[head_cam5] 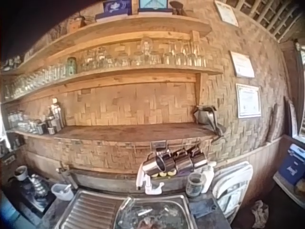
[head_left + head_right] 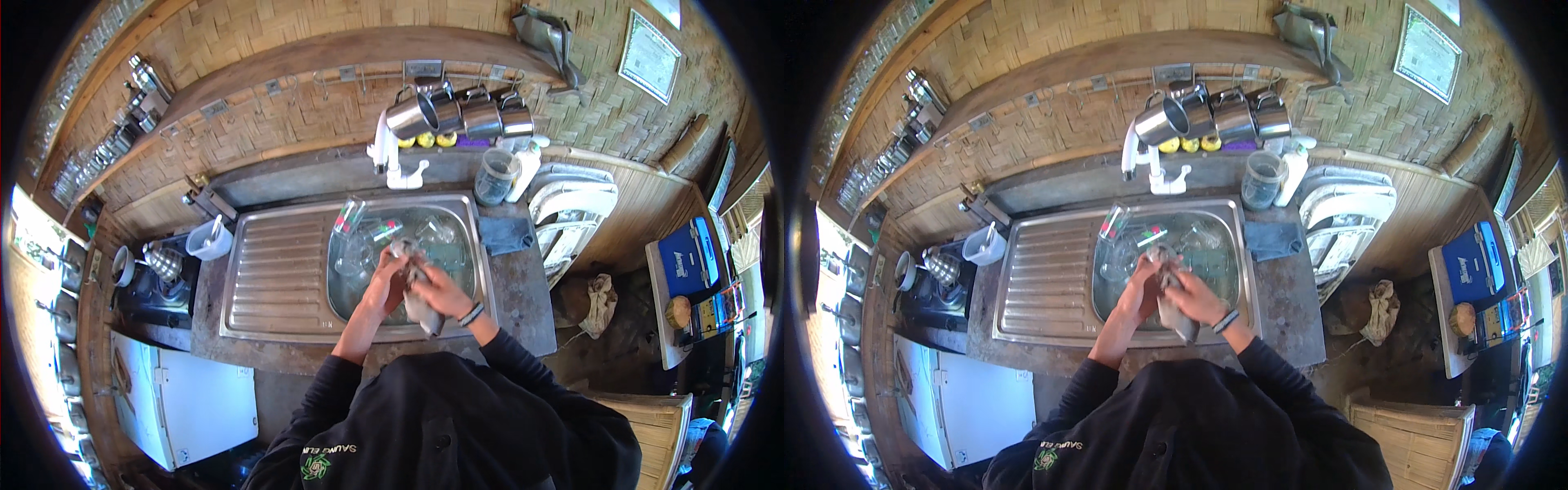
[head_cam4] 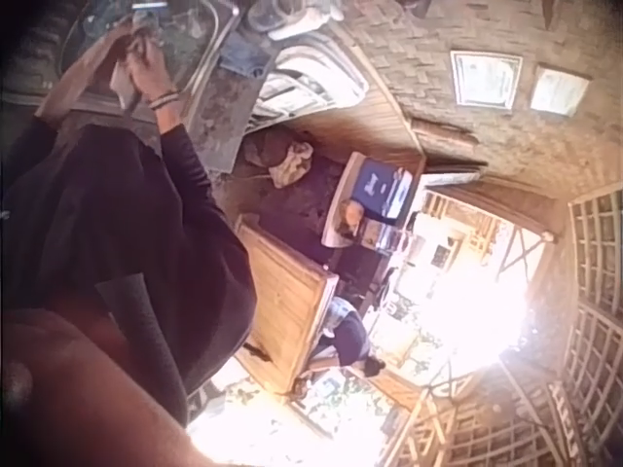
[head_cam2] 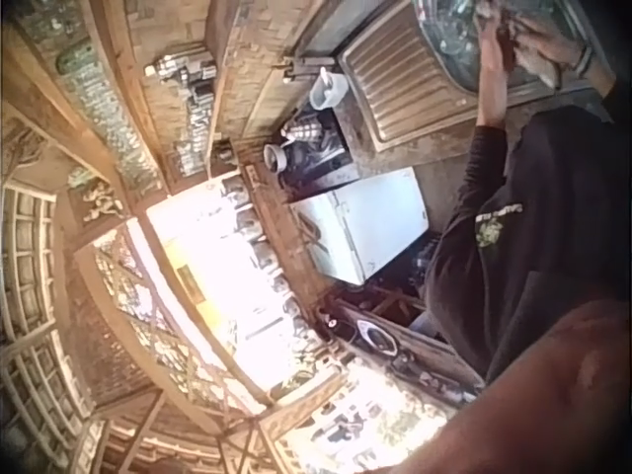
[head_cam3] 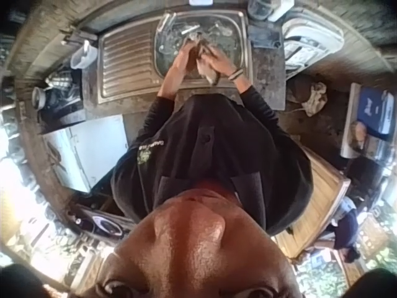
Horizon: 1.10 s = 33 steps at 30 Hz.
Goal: Washing, drying, and shelving small glasses in a restaurant service area.
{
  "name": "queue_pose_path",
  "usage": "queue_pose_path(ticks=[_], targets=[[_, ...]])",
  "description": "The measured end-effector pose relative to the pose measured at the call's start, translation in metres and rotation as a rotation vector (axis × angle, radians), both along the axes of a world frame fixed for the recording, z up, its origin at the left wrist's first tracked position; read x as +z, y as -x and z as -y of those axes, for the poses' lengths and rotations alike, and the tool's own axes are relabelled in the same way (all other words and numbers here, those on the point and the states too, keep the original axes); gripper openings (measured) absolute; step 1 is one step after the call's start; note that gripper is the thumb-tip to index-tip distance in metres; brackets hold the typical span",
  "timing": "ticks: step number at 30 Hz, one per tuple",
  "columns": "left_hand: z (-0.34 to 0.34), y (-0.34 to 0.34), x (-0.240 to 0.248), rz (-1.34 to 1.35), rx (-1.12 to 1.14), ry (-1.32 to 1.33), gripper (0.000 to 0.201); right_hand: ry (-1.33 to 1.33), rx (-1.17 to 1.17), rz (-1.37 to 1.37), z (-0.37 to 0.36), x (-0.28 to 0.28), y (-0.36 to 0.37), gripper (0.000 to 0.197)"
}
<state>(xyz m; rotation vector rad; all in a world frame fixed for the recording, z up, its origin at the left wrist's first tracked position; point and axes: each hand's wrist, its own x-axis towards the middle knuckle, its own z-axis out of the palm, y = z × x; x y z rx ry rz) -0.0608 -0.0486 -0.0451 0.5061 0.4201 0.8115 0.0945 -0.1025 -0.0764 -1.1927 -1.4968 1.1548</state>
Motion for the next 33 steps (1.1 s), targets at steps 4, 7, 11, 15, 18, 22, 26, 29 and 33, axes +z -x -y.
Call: queue_pose_path(ticks=[4,7,11,15,18,22,26,29,33], targets=[[-0.013,0.000,0.007,-0.172,0.109,0.074,0.022,-0.406,-0.003,0.517,0.008,0.014,0.010,0.066],[-0.011,-0.001,0.002,-0.268,0.134,0.089,0.019,-0.198,0.050,0.661,0.014,0.032,0.016,0.069],[-0.011,-0.007,0.001,-0.221,0.155,0.073,0.015,-0.324,0.044,0.402,0.006,0.015,0.015,0.075],[-0.019,-0.011,-0.004,-0.168,0.108,0.027,0.017,-0.373,0.058,0.218,-0.011,-0.013,0.005,0.072],[-0.023,-0.007,-0.007,-0.101,0.068,0.011,0.025,0.131,0.101,-0.395,-0.003,0.015,0.006,0.060],[-0.020,-0.011,-0.001,-0.048,-0.017,0.044,0.038,0.496,0.082,-0.762,0.006,0.035,0.000,0.054],[-0.024,0.002,0.002,-0.367,-0.073,-0.022,0.038,0.017,0.002,-0.073,0.007,0.020,-0.001,0.059],[-0.018,-0.001,0.010,-0.627,0.029,-0.046,0.037,-0.200,0.024,0.384,0.013,0.037,0.004,0.067],[-0.021,-0.009,0.004,-0.599,0.062,-0.015,0.034,-0.283,-0.019,0.406,0.007,0.023,0.001,0.069]])
